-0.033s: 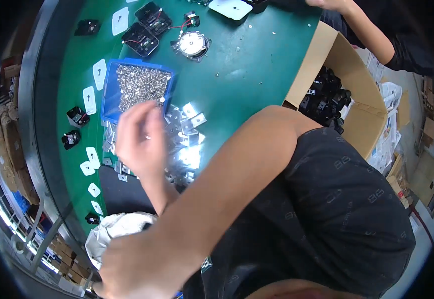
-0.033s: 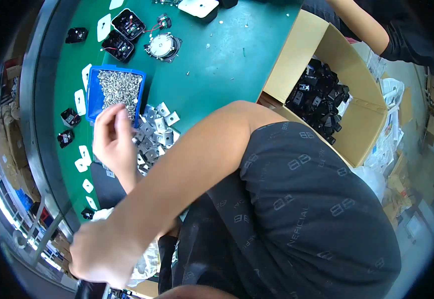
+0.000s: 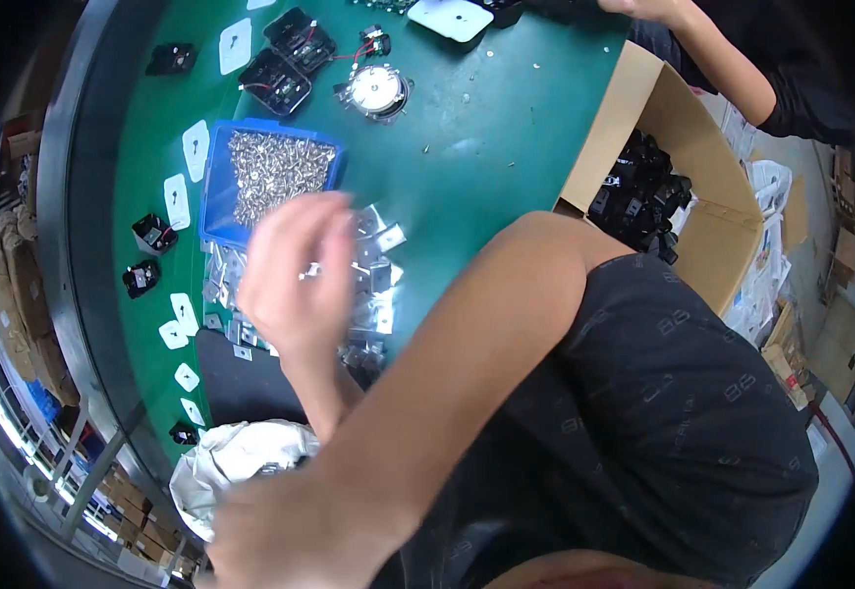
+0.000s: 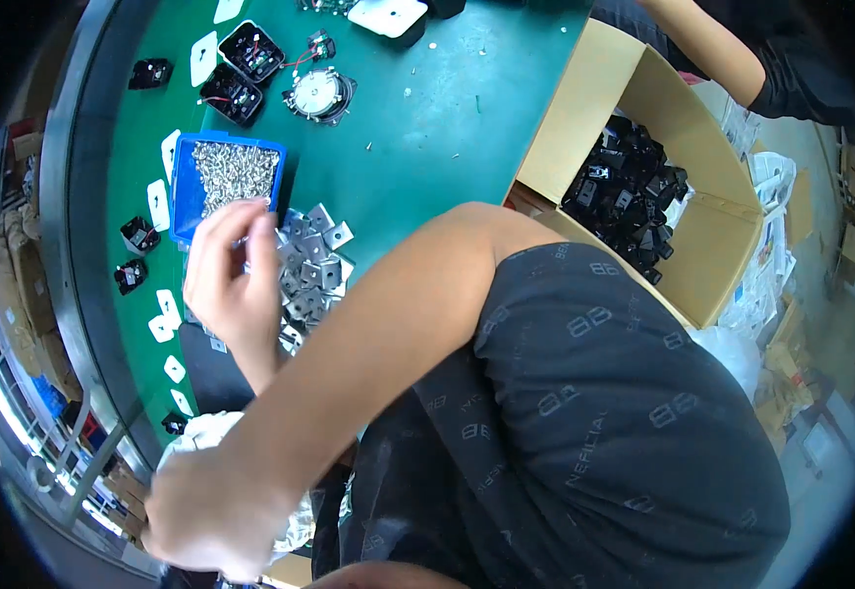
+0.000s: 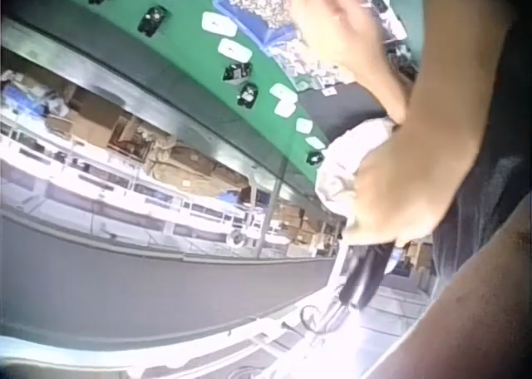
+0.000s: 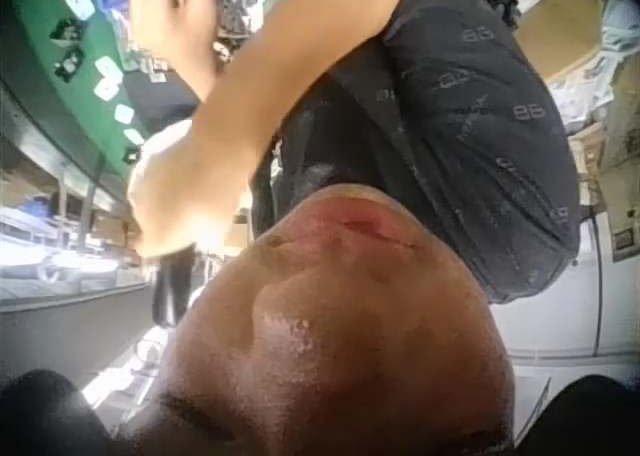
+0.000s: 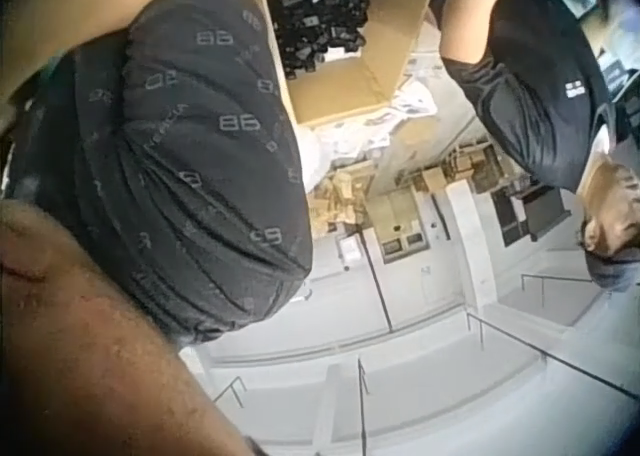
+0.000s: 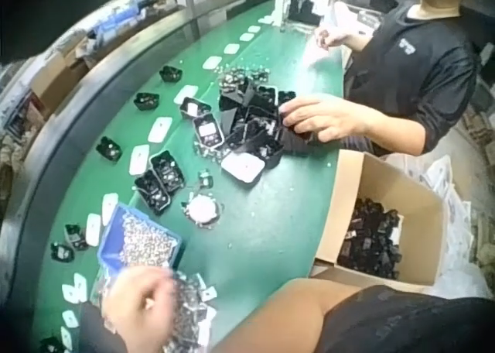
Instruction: The person assembles small electronic components by securing circuit boards and metal brackets into an electronic housing with screws, using an electric screwdriver.
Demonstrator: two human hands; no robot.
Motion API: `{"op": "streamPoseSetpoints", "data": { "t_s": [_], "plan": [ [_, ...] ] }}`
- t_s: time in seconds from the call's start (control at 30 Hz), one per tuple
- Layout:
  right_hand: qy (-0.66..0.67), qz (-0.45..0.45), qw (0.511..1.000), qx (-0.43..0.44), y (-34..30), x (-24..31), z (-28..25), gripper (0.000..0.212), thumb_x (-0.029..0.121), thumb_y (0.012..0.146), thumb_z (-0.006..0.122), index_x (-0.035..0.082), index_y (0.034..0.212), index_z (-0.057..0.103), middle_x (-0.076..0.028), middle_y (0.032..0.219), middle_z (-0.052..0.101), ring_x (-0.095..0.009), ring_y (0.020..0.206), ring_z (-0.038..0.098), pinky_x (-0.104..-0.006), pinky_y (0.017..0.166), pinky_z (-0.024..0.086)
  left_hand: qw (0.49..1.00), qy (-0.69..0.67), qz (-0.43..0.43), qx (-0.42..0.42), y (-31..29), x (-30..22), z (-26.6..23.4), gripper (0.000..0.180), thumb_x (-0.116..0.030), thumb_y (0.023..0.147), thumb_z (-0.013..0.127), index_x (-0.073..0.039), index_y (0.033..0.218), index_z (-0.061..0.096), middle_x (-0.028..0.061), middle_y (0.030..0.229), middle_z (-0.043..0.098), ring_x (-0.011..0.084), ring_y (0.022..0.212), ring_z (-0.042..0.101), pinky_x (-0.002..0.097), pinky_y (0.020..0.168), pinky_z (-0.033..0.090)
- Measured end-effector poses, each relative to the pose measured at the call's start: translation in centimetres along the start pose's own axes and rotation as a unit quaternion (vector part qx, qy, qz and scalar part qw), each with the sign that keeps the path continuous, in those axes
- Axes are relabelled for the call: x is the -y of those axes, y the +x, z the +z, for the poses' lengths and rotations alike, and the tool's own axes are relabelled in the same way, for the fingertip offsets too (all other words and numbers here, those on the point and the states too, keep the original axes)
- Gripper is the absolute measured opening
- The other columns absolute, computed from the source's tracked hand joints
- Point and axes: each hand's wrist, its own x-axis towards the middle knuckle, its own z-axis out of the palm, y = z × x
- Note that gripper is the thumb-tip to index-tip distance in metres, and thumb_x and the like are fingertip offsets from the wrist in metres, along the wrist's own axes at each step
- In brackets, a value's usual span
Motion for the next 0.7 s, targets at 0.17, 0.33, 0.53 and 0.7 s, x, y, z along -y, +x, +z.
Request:
{"op": "streamPoseSetpoints", "data": {
  "t_s": [0.17,0.33,0.53,0.7],
  "plan": [
    [0.084,-0.023,0.992,0.087,-2.1,3.3,-1.1,0.031,0.023,0.086,0.062,-0.006,0.100,0.060,-0.023,0.080,0.068,-0.042,0.079,0.067,-0.0510,0.066,0.052,0.975,-0.044,0.179,0.124,4.3,-2.1,3.7,0.018,-0.005,0.079,0.074,-0.004,0.096,0.069,0.0122,0.088,0.063,0.0291,0.076,0.064,0.0349,0.068,0.053],
    [0.099,0.000,0.989,0.105,-3.4,2.9,-2.7,0.033,0.024,0.087,0.061,-0.007,0.098,0.059,-0.025,0.080,0.067,-0.043,0.081,0.066,-0.0503,0.071,0.051,0.960,0.006,0.089,0.264,2.6,-1.4,10.8,0.025,-0.017,0.080,0.077,-0.001,0.090,0.060,0.0173,0.091,0.061,0.0375,0.087,0.064,0.0455,0.076,0.053],
    [0.156,0.026,0.979,0.128,-3.6,3.0,-4.5,0.036,0.028,0.085,0.064,-0.004,0.100,0.060,-0.025,0.081,0.066,-0.042,0.082,0.066,-0.0501,0.072,0.050,0.967,0.014,0.049,0.250,1.5,-1.0,12.1,0.013,-0.007,0.081,0.071,-0.002,0.090,0.065,0.0152,0.087,0.064,0.0352,0.082,0.064,0.0436,0.071,0.052],
    [0.116,0.026,0.990,0.073,-4.1,2.0,-4.1,0.039,0.020,0.072,0.073,-0.009,0.094,0.060,-0.021,0.074,0.067,-0.040,0.082,0.069,-0.0460,0.074,0.055,0.967,-0.008,0.065,0.247,2.1,-0.5,12.4,0.010,-0.005,0.080,0.067,-0.002,0.087,0.062,0.0153,0.083,0.063,0.0361,0.081,0.063,0.0451,0.071,0.052]
  ]
}}
